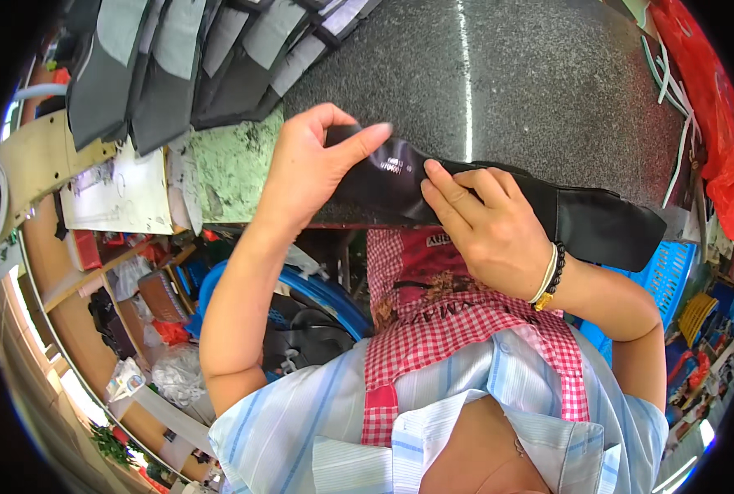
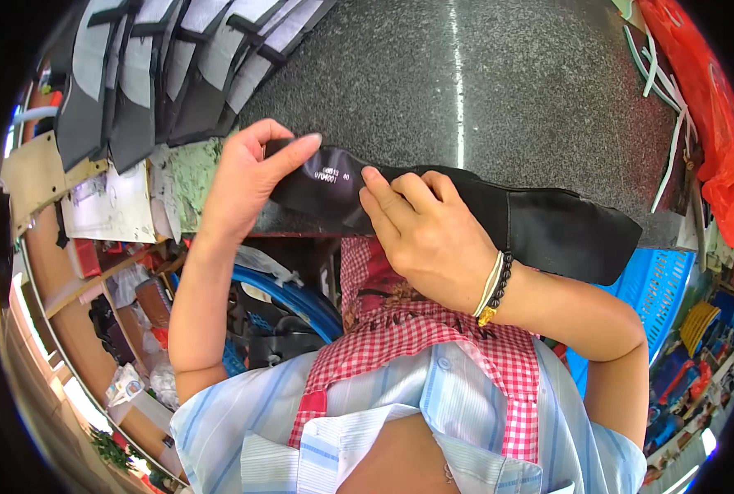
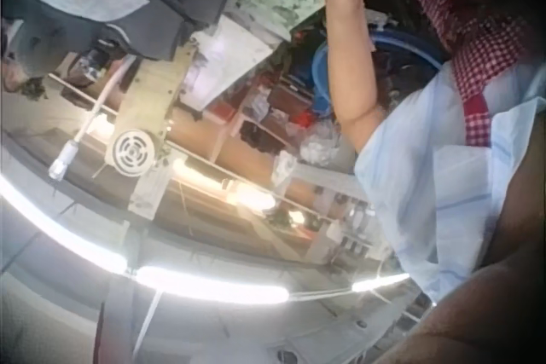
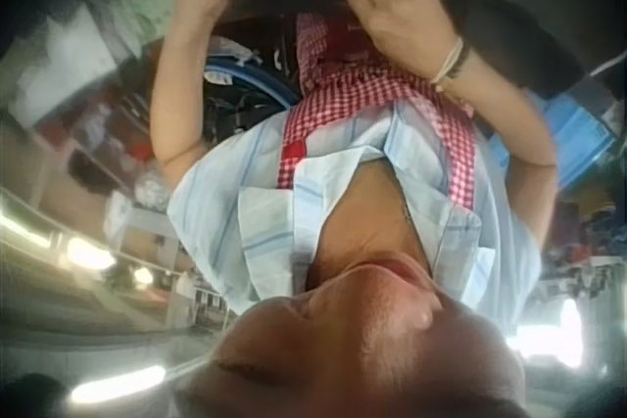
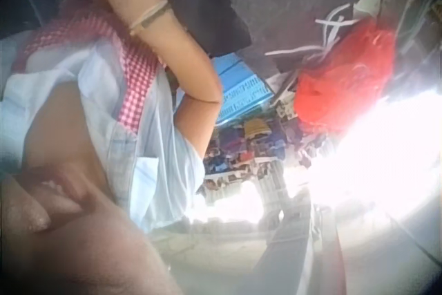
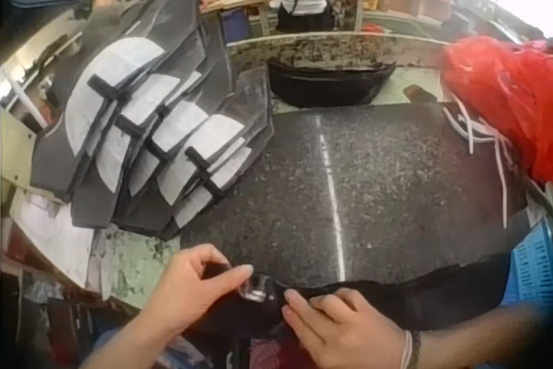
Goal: The person applies white reinforcement strips onto black shoe upper pieces, folds the edges over the strips by hand, presses them down, and stacks the completed pieces.
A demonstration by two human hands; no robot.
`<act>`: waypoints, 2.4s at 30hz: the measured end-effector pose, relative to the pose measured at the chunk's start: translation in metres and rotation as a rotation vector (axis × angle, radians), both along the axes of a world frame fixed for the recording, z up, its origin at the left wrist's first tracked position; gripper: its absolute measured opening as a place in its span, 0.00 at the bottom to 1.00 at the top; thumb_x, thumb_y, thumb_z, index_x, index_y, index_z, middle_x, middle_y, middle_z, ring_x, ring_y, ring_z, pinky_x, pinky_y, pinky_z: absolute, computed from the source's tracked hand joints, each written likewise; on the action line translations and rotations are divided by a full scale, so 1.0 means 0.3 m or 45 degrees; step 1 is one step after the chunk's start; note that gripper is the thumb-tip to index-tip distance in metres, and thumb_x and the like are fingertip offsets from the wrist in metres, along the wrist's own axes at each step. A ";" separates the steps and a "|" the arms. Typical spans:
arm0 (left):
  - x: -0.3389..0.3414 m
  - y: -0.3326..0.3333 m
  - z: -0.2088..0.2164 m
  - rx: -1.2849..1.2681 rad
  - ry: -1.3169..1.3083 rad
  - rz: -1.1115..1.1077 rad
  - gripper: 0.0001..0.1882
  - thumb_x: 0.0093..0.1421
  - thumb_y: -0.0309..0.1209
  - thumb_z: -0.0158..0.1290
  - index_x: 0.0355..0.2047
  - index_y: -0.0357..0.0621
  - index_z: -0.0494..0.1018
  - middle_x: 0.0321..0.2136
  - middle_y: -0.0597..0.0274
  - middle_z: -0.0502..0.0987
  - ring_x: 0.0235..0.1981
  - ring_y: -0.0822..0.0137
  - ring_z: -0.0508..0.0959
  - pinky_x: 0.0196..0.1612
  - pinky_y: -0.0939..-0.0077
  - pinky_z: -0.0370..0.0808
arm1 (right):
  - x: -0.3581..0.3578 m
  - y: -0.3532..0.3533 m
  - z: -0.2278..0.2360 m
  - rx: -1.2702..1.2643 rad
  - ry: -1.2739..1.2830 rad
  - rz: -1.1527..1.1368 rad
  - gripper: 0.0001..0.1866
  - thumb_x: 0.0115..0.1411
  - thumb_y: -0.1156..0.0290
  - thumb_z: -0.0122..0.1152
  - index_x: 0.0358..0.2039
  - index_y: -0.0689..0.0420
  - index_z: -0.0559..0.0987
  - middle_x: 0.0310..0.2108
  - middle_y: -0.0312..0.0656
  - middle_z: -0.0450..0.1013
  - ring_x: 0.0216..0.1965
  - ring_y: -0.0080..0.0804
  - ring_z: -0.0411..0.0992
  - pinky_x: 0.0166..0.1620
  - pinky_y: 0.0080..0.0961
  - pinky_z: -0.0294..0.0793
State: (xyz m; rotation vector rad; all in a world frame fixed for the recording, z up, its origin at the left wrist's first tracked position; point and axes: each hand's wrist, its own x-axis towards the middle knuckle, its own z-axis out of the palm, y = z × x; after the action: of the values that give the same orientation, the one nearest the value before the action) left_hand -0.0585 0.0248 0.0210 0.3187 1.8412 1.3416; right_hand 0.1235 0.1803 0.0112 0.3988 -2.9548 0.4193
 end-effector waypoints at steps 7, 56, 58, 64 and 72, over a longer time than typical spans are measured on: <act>0.025 -0.015 -0.038 0.032 0.082 0.062 0.12 0.58 0.23 0.59 0.22 0.44 0.67 0.23 0.69 0.75 0.24 0.83 0.71 0.26 0.84 0.69 | 0.007 -0.010 0.006 -0.181 -0.032 -0.072 0.24 0.51 0.66 0.57 0.46 0.68 0.77 0.59 0.53 0.66 0.50 0.38 0.66 0.51 0.36 0.67; 0.510 0.365 -0.011 0.255 1.437 -0.871 0.35 0.45 0.45 0.67 0.47 0.32 0.73 0.46 0.49 0.75 0.46 0.51 0.76 0.47 0.63 0.74 | 0.330 0.434 0.064 -0.445 -0.403 -0.335 0.22 0.49 0.77 0.64 0.47 0.57 0.77 0.45 0.44 0.76 0.43 0.43 0.75 0.44 0.36 0.75; 0.521 0.407 -0.042 0.187 1.427 -0.726 0.31 0.48 0.44 0.66 0.46 0.33 0.73 0.42 0.49 0.77 0.42 0.53 0.78 0.42 0.64 0.76 | 0.303 0.372 0.055 -0.393 -0.035 -0.489 0.19 0.49 0.77 0.65 0.44 0.59 0.77 0.41 0.44 0.76 0.41 0.44 0.75 0.42 0.37 0.75; 0.509 0.443 -0.060 0.065 1.589 -0.701 0.06 0.60 0.31 0.57 0.30 0.41 0.75 0.26 0.55 0.79 0.27 0.56 0.79 0.27 0.62 0.74 | 0.396 0.238 -0.025 -0.279 0.403 -0.542 0.14 0.45 0.81 0.65 0.35 0.62 0.75 0.36 0.45 0.75 0.35 0.41 0.75 0.38 0.32 0.76; 0.444 0.460 -0.044 0.080 1.091 -0.331 0.12 0.66 0.32 0.50 0.27 0.39 0.67 0.15 0.46 0.73 0.20 0.42 0.76 0.23 0.52 0.69 | 0.367 0.255 0.012 -0.644 0.017 -0.878 0.17 0.60 0.78 0.55 0.50 0.64 0.69 0.34 0.46 0.76 0.35 0.39 0.75 0.40 0.30 0.75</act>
State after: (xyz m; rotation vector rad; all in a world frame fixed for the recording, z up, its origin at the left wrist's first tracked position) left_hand 0.0746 0.1628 0.0078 1.2753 2.3130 1.1579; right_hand 0.2338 0.2567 0.0149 -0.6402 -2.5954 0.9915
